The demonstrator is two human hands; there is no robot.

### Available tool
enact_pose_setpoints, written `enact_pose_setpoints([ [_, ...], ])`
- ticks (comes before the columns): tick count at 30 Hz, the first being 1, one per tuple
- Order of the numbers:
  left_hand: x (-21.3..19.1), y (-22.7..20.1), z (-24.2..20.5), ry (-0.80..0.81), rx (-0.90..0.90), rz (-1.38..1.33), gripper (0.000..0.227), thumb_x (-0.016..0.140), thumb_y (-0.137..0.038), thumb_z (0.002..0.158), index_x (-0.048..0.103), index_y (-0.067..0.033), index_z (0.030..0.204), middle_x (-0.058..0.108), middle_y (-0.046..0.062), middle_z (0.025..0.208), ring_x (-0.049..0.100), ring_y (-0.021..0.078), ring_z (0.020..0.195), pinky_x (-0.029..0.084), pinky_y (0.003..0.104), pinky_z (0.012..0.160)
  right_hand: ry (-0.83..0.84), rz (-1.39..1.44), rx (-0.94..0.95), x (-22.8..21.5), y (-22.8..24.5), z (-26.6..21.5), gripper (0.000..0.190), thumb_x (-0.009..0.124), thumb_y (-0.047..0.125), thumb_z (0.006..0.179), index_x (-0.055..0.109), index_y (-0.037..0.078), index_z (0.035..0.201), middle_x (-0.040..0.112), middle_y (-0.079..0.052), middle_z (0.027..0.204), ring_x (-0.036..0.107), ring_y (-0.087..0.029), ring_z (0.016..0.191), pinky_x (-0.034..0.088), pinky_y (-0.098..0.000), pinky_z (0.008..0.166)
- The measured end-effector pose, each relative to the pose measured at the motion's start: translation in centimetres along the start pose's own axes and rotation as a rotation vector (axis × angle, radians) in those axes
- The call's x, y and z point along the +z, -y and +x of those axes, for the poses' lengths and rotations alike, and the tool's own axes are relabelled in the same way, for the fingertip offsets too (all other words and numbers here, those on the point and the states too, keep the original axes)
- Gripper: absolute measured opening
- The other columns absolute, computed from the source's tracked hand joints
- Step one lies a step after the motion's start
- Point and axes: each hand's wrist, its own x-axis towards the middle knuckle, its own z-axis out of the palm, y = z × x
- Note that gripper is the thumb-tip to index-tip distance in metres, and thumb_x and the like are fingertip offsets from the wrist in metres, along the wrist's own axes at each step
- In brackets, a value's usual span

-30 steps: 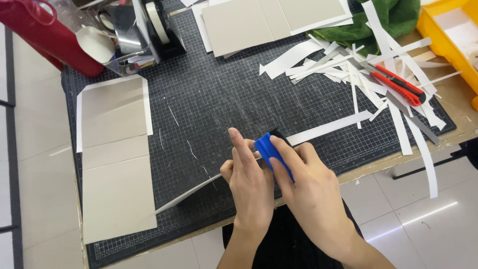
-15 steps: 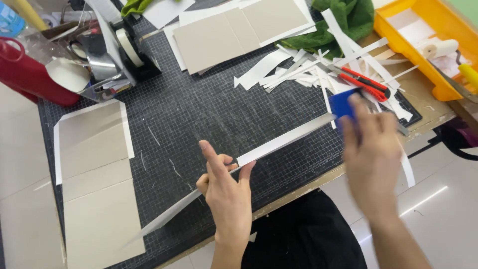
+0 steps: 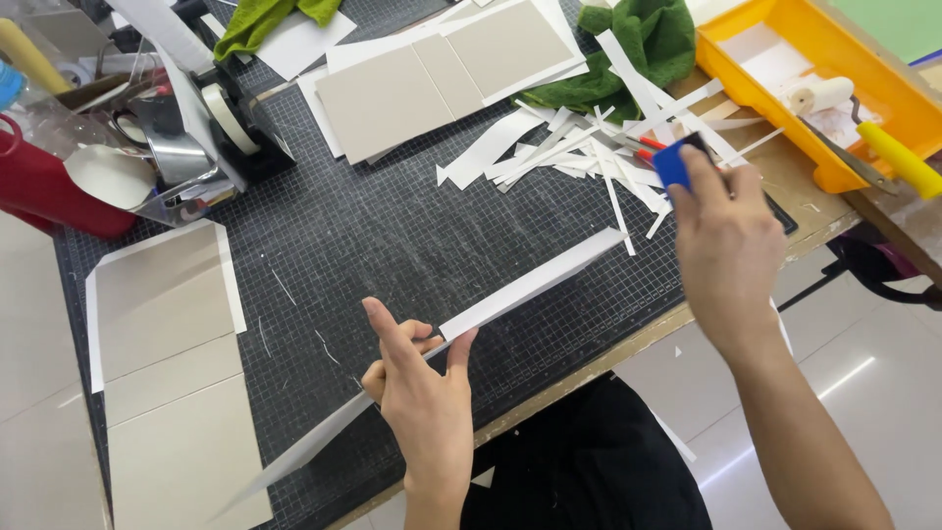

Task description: Assembling a cardboard box by applying glue to the edges and smoothing paper strips over them.

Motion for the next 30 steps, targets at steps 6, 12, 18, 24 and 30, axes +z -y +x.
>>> enact_pose_setpoints([
  [6,0.2,0.1,0.0,0.007,-0.002,0.044,0.107,0.082,-0.033,0.088,0.007,-0.0086,0.160,0.064,-0.004,0.106,0.066,0.0014,0.085,0.041,0.029,0.090,0.300,0.273,0.389,4.1,-3.2,0.4,0.045,0.057,0.020,0.105,0.052,0.007,0.148,0.055,-0.025,0.117,0.058,-0.040,0.097,0.050,-0.0539,0.085],
  [12,0.7,0.4,0.1,-0.059,0.084,0.113,0.101,0.082,-0.033,0.090,0.013,-0.0049,0.158,0.066,-0.002,0.115,0.067,0.0017,0.085,0.041,0.029,0.088,0.284,0.244,0.137,10.7,-5.3,-1.9,0.047,0.065,0.027,0.097,0.059,0.006,0.139,0.046,-0.021,0.129,0.041,-0.041,0.123,0.032,-0.0692,0.094],
  [18,0.8,0.3,0.7,-0.097,0.194,0.161,0.100,0.081,-0.033,0.094,0.010,-0.0042,0.159,0.058,0.007,0.134,0.062,0.0140,0.119,0.040,0.035,0.097,0.389,1.475,0.321,7.9,-0.3,-3.7,0.060,0.033,-0.014,0.089,0.052,0.011,0.139,0.070,-0.014,0.121,0.034,-0.002,0.049,0.031,-0.0132,0.042],
  [24,3.5,-3.5,1.6,-0.026,0.585,-0.016,0.061,0.085,-0.006,0.094,0.051,-0.0105,0.144,0.050,0.007,0.139,0.050,0.0229,0.127,0.042,0.033,0.099,0.251,1.720,0.272,10.7,-0.6,-4.9,0.057,0.069,0.001,0.090,0.050,0.003,0.144,0.067,0.000,0.092,0.063,-0.007,0.083,0.055,-0.0185,0.082],
  [30,4.9,-7.0,3.3,-0.159,0.611,-0.170,0.028,0.074,0.010,0.085,0.075,-0.0026,0.110,0.066,0.010,0.096,0.065,0.0232,0.090,0.055,0.034,0.077,0.184,1.587,0.199,11.4,-0.8,-4.7,0.060,0.069,-0.006,0.085,0.051,-0.004,0.141,0.070,-0.015,0.085,0.063,-0.012,0.079,0.053,-0.0266,0.081],
])
